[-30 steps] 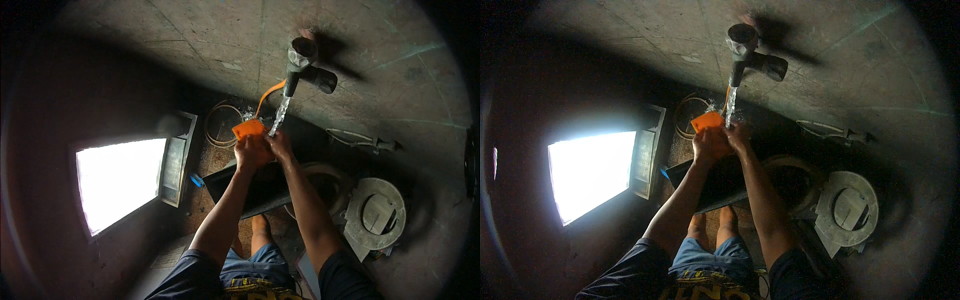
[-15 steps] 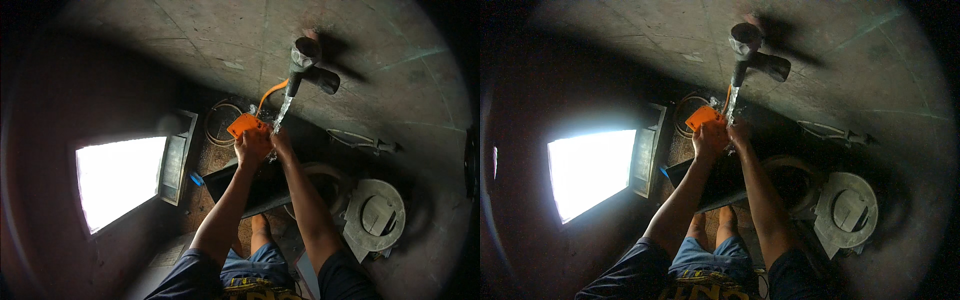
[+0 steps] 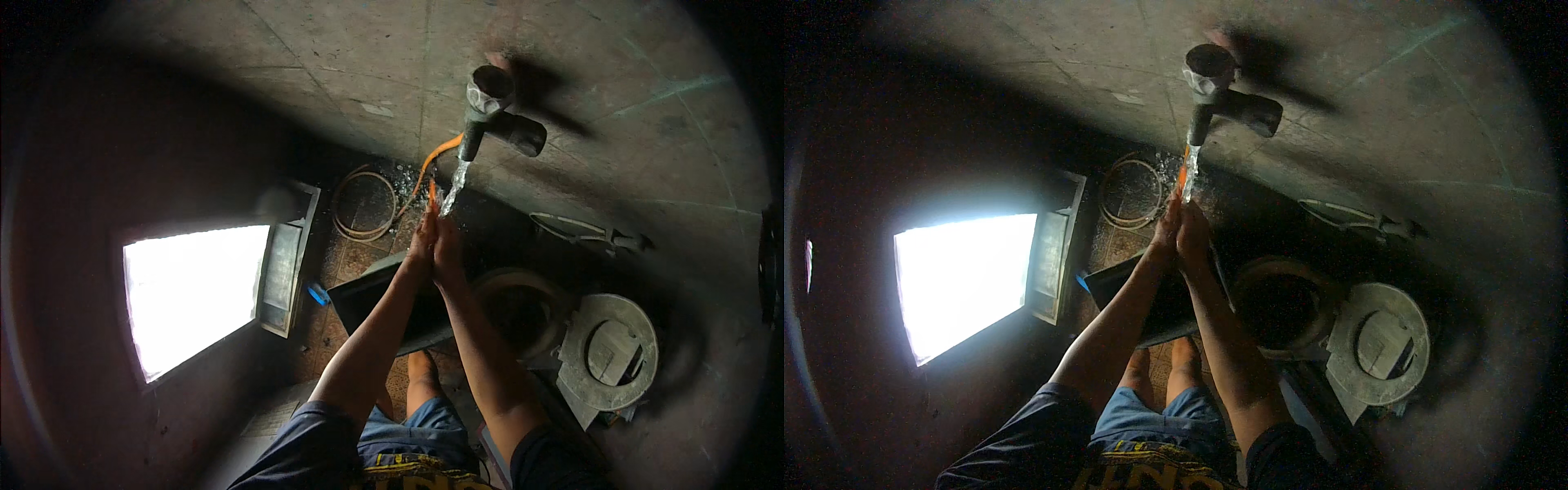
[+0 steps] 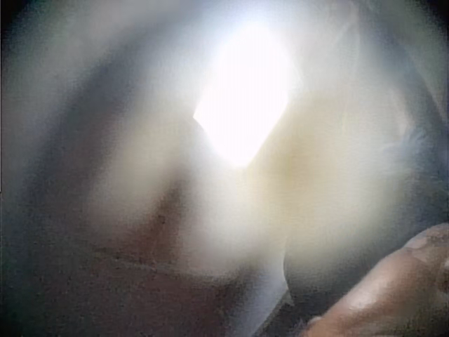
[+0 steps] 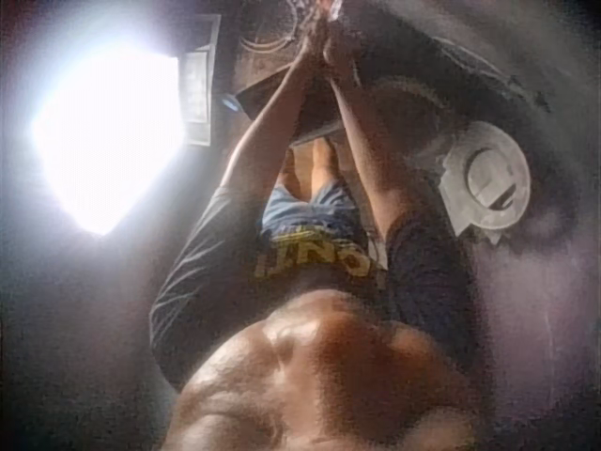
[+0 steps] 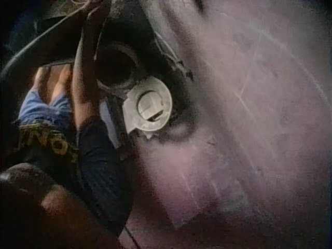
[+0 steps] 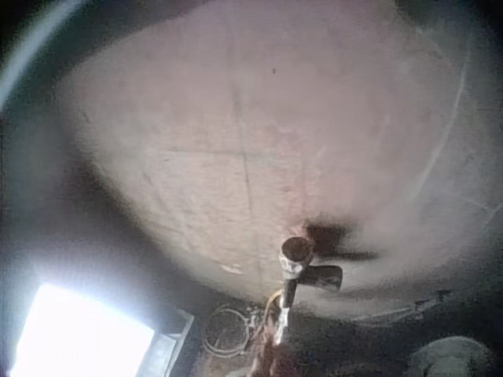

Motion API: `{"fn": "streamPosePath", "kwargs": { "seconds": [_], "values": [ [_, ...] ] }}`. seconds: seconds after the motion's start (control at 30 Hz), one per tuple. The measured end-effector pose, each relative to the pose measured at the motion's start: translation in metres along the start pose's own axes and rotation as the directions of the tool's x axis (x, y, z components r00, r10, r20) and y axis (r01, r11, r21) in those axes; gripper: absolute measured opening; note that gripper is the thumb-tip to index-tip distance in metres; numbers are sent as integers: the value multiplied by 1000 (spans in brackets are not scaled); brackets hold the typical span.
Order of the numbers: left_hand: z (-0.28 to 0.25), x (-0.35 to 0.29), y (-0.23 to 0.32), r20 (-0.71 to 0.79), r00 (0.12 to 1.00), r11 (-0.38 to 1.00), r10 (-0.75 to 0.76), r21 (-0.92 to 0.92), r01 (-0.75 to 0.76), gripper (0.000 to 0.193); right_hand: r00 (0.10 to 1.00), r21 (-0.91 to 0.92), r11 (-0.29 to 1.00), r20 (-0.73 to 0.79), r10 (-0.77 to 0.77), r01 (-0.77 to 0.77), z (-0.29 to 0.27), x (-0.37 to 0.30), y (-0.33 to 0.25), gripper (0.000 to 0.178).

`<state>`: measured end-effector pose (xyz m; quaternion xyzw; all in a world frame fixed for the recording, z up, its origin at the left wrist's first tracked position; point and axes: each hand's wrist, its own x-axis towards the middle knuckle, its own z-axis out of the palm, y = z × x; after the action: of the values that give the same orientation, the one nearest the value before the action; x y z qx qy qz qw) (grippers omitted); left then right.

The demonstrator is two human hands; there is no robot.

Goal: The person washes an orange sponge under a tap, then moves to a workshop area. They pick up a red paint container and use the sponge to apply red paint onto a mesh screen stretched in a wooden frame.

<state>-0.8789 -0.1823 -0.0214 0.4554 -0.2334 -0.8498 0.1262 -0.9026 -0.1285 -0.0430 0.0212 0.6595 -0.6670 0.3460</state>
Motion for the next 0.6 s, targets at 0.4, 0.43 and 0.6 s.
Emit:
{"fn": "streamPosePath", "kwargs": {
  "seconds": [0.4,0.43,0.6],
  "values": [
    [-63,35,-11,-43,999,996,-6,-87,2,25,981,-267,946,112,-157,182,-24,-10,-8,34],
    [-72,36,-14,-93,994,998,-57,18,59,29,970,-144,989,242,-3,39,-23,-12,-14,33],
    [-48,23,-5,-150,983,877,-104,453,162,41,995,-488,869,87,-51,87,-12,-17,-22,30]
  ]
}}
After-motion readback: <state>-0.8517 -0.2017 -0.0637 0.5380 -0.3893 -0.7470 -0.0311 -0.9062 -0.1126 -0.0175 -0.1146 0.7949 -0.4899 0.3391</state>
